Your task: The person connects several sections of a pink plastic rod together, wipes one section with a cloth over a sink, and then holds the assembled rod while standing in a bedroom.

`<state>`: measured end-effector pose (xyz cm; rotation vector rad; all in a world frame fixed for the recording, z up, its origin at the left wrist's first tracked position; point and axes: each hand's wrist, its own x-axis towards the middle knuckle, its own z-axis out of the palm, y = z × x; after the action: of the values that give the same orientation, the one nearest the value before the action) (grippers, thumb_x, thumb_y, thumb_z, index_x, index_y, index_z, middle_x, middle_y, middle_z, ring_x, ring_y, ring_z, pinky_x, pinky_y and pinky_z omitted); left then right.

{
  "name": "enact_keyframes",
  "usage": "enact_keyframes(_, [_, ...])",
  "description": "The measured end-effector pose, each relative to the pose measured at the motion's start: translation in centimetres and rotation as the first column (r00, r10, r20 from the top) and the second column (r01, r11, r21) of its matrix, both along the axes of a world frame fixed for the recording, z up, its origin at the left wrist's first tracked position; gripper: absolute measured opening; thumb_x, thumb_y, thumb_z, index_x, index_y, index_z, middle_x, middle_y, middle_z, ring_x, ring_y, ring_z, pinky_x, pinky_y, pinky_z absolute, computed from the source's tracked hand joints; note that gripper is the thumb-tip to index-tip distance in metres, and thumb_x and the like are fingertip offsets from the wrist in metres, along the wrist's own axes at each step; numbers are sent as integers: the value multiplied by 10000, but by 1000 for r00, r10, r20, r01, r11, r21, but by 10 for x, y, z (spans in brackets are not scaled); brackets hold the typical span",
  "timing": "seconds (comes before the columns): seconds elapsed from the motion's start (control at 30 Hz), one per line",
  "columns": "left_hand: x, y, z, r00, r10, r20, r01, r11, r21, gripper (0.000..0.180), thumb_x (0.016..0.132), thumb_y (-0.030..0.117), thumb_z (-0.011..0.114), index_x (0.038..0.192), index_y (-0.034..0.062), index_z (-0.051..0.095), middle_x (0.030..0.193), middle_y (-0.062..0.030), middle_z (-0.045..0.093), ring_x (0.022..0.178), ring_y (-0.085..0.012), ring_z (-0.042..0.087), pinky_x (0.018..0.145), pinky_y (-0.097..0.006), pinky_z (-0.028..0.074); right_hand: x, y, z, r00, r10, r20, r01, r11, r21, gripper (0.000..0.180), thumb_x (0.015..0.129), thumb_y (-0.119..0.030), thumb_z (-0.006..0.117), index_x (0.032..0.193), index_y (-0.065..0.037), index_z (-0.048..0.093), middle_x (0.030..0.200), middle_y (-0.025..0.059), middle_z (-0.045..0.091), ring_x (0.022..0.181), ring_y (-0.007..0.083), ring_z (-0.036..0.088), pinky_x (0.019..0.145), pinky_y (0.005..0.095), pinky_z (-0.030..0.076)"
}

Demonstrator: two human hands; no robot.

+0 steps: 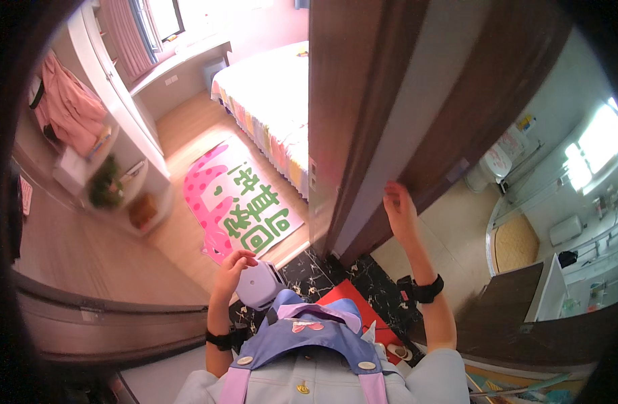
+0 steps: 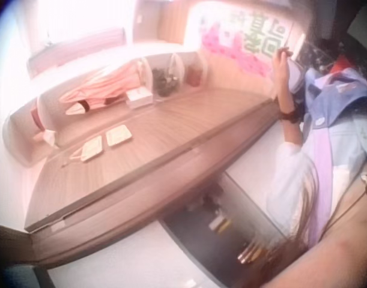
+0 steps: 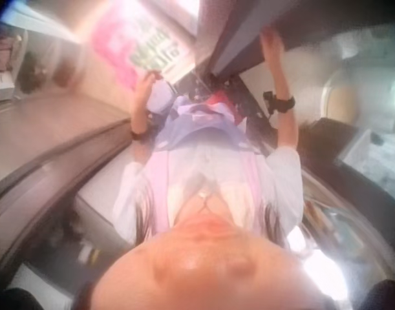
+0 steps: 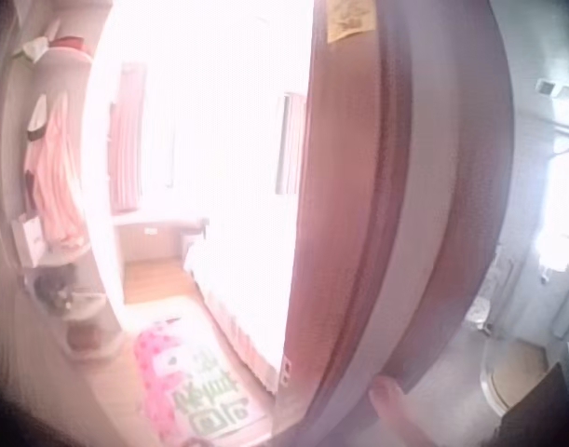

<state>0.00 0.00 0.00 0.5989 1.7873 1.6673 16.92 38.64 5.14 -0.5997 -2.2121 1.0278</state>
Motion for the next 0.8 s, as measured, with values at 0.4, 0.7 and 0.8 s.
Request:
enact_keyframes(0.4, [-82,-28,-37,884,468,17,-468,884,-4,195,847,-23,382,876,-1,573,755,-55,567,745,-129,556,724,-251,438,-72,26,-117,745,516,422,-68,688,-722,408,865,-142,526,1224,1,393,934,105,615,794,155,590,704,293,488])
enact_keyframes(0.7, [-114,-27,0,426,898,-112,-886,439,148,163,841,-12,375,798,6,531,706,-33,517,680,-108,508,687,-238,421,-81,70,-179,840,296,455,-42,871,-489,302,824,-258,587,1019,-28,576,852,59,627,781,152,585,659,310,472])
enact_keyframes(0.8, [-114,-35,11,310,944,-116,-914,330,236,158,837,4,377,788,10,526,699,-25,506,673,-103,498,681,-240,422,-55,87,-191,787,325,524,34,826,-563,301,821,-257,590,1017,-28,577,854,59,626,784,153,583,661,311,472])
